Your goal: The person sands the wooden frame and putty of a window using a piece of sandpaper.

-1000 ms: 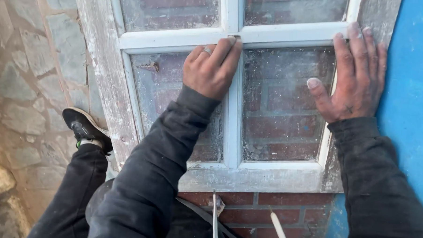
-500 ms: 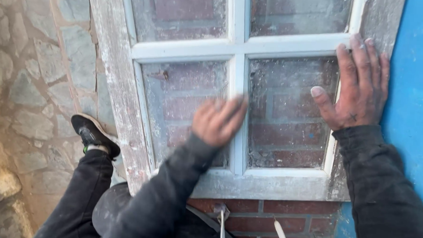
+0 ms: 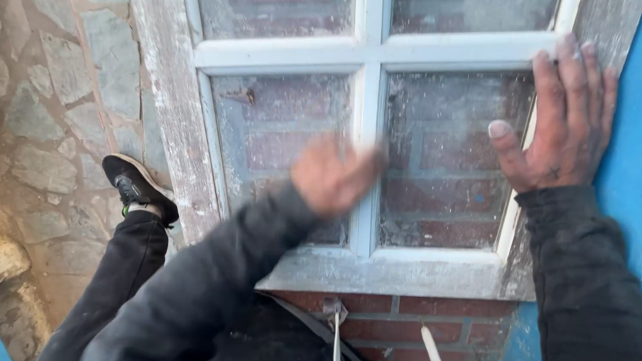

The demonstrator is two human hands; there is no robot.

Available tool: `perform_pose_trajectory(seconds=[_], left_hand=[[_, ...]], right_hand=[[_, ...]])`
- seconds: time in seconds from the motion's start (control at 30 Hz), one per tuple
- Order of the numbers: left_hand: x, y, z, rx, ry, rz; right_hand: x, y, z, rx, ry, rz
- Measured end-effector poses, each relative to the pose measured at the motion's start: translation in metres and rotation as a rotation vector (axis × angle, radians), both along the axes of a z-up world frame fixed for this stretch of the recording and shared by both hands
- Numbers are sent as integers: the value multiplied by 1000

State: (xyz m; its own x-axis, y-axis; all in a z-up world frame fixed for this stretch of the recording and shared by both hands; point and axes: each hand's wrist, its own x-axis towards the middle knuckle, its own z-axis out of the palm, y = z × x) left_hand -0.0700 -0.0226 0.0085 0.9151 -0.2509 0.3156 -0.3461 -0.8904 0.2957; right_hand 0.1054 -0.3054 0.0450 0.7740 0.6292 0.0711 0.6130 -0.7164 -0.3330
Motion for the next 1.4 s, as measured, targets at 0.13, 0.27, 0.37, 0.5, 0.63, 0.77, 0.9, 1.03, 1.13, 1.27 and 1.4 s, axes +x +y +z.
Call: perform_pose_trajectory(seconds=[0.13,0.27,0.37,0.5,0.63,0.77,0.9,1.03,1.13,1.27,1.4], left_hand=[[-28,6,8,-75,-40,-395],[9,26,-1,-74,-159,-209],[-12,19,-8,0,-191,-419],[7,30,10,-52,-143,-445],[-42,16,-20,19,-23,-503],[-19,18,-2,139,-96,-678],[-7,26,32,81,-121,-521],[-31,20,7,41,-166,-614],[16,41,28,-2,-103,-499],[-29,18,15,33,-142,-469],[-13,26,12,27,-138,-523]], right_hand=[[2,-3,-4,-72,-22,-16],[-1,14,14,-25,48,0],[8,12,10,4,8,18],[3,11,7,-13,17,31],[3,12,10,-20,17,28],[3,17,12,-18,17,17],[-3,14,13,-43,62,-4],[6,8,4,-58,30,-15],[-1,13,8,-71,48,-7],[8,10,6,-51,24,-24],[1,9,5,-69,33,5]])
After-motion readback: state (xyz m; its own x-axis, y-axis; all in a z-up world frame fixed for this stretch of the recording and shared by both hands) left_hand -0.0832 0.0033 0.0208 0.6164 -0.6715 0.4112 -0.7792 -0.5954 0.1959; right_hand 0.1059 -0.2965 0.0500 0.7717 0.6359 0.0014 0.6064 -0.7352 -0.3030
